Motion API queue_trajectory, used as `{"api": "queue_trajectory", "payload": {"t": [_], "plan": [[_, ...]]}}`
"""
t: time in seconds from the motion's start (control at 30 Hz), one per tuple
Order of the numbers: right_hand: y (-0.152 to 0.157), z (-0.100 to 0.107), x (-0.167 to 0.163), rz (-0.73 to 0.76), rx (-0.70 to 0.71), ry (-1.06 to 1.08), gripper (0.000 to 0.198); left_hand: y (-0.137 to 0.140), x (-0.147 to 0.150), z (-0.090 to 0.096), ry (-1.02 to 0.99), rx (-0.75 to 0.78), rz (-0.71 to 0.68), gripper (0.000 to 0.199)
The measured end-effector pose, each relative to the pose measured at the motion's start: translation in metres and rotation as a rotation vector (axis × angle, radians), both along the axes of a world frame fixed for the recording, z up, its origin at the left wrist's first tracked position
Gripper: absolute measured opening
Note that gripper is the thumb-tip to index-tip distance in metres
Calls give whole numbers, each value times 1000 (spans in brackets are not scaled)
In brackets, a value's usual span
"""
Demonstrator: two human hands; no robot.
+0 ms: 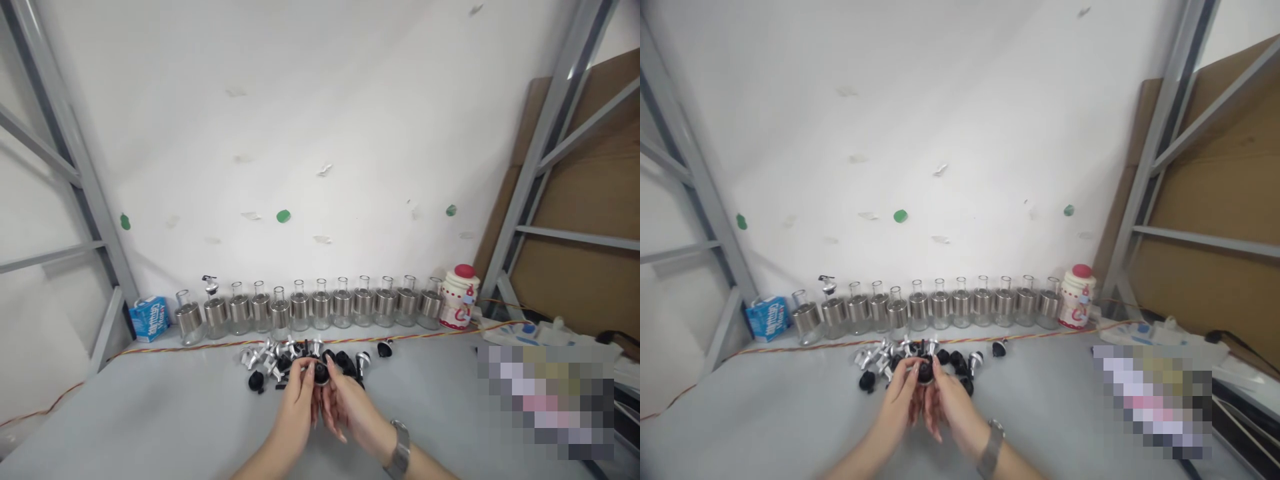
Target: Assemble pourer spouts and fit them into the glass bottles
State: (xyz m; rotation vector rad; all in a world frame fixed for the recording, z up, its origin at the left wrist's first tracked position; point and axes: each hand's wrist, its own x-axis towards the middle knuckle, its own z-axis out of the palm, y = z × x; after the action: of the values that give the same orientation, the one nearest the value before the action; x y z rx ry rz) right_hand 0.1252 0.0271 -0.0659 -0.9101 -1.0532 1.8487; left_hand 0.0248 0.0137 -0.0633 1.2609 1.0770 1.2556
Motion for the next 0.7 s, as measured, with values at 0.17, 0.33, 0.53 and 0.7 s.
{"api": "queue_trajectory", "payload": {"t": [0.17, 0.33, 0.53, 0.7], "plan": [[-2, -5, -5, -77, 165, -144, 65, -3, 0, 1, -38, 35, 34, 32], [-13, 5, -4, -210, 293, -216, 60, -11, 1, 7, -97, 77, 61, 27], [-3, 6, 4, -31, 152, -82, 66, -4, -13, 9, 312, 267, -19, 27], [0, 4, 8, 14, 18, 40, 58, 3, -25, 20, 703, 332, -100, 39]]}}
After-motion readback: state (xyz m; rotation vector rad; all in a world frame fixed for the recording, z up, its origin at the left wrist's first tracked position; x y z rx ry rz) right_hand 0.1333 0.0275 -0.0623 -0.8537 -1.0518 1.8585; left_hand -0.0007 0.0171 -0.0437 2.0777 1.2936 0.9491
